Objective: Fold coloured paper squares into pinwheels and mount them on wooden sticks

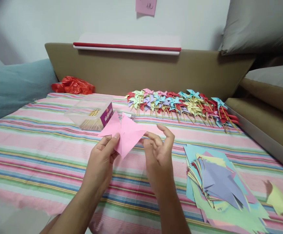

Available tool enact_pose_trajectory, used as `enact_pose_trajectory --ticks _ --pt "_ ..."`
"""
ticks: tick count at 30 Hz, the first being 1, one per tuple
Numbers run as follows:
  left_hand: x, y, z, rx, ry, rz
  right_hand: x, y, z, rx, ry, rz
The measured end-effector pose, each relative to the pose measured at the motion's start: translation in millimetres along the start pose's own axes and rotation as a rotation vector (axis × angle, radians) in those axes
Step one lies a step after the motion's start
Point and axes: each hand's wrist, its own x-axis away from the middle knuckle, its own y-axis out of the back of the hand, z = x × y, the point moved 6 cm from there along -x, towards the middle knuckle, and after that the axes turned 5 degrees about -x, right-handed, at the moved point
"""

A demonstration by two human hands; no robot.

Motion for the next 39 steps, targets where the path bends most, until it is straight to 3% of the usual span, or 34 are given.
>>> enact_pose_trajectory --ticks 4,7,11,22,26,39 --pt "0 -1 1 0.01 0.017 0.014 5 -4 14 0.408 0.184 0.287" --pt "2 -2 3 -0.004 0.015 0.044 8 -10 16 0.552 0.244 0.361" --pt "3 -1 3 -0.078 -0.03 0.038 6 -13 16 0.532 0.245 0.304" --pt "10 -8 -6 -0.263 -0.149 0.076 1 -6 -4 0.147 -0.041 0.056" --pt "11 -9 -6 -0.274 -0.167 0.087 2 -7 -8 0.043 -0.081 0.018" --pt "12 -10 -7 -0.297 -0.172 0.085 4 -9 -10 0.028 -0.102 -0.019"
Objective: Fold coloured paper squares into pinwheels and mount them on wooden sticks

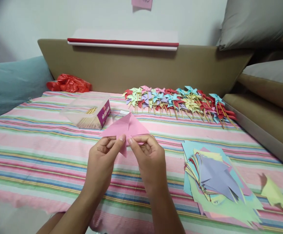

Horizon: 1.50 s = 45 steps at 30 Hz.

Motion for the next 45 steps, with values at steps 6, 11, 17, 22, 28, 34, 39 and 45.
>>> enact_pose_trajectory --ticks 6,11,17,22,28,34,39,45 --pt "0 -1 2 -0.001 0.006 0.023 0 1 -2 0.016 -0.019 -0.037" --pt "0 -2 5 0.006 0.006 0.05 2 2 -4 -0.003 -0.033 -0.05" --pt "-2 -3 5 0.035 0.026 0.035 3 -1 -5 0.043 -0.008 -0.057" --pt "-4 -2 4 0.061 0.013 0.05 -2 10 6 -0.08 0.052 -0.136" --pt "-6 -5 -4 -0.006 0.018 0.279 -4 28 24 -0.079 -0.157 0.191" --pt "3 -16 -4 -0.051 0.043 0.542 6 32 25 0.108 -0.251 0.322" --pt "4 -16 1 -0.109 0.004 0.583 4 34 19 0.31 -0.264 0.287" --pt "2 -15 2 -0.151 0.007 0.546 2 30 19 0.336 -0.204 0.288"
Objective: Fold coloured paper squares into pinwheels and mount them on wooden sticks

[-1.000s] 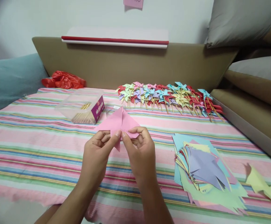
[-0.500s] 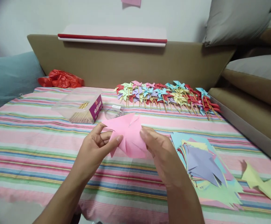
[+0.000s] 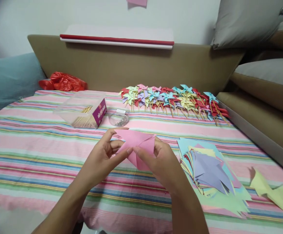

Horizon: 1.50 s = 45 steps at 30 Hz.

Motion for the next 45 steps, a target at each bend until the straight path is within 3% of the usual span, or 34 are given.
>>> enact_pose_trajectory --ticks 2,6,9,12,23,28,35,41,45 --pt "-1 2 -1 0.036 0.001 -0.066 -3 -1 -2 -0.06 0.018 -0.093" --pt "-4 5 -1 0.188 0.001 -0.211 -9 -12 -4 -0.498 0.122 -0.329" --pt "-6 2 3 0.231 0.024 -0.23 -11 -30 -5 -0.726 0.128 -0.338" --pt "-5 -3 3 0.24 -0.004 -0.242 -10 -44 -3 -0.805 0.116 -0.322" --pt "0 -1 2 0.218 -0.065 -0.372 -8 -51 -8 -0.744 0.087 -0.323" --pt "2 7 6 0.239 -0.043 -0.501 -9 -56 -8 -0.74 0.101 -0.295" --pt "1 7 10 0.293 -0.02 -0.477 -9 -59 -11 -0.721 0.079 -0.288" --pt "0 9 16 0.436 0.041 -0.498 -13 -43 -11 -0.611 0.075 -0.243" --pt "0 13 19 0.461 0.086 -0.532 -11 -16 -2 -0.387 0.218 -0.283"
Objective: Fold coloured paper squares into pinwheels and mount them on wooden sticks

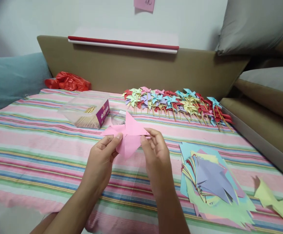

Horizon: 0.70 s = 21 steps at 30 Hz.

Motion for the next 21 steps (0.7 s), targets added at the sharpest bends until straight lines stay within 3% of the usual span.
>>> enact_pose_trajectory --ticks 6,9,14,21 --pt "-1 2 -1 -0.008 0.008 -0.01 6 8 31 0.626 0.47 0.182" --pt "0 1 0 -0.016 0.008 0.003 11 4 30 0.861 0.559 0.267" --pt "1 1 1 -0.038 0.021 0.023 13 0 30 0.9 0.581 0.307" --pt "2 0 -1 -0.127 -0.02 0.026 12 -2 35 0.791 0.542 0.259"
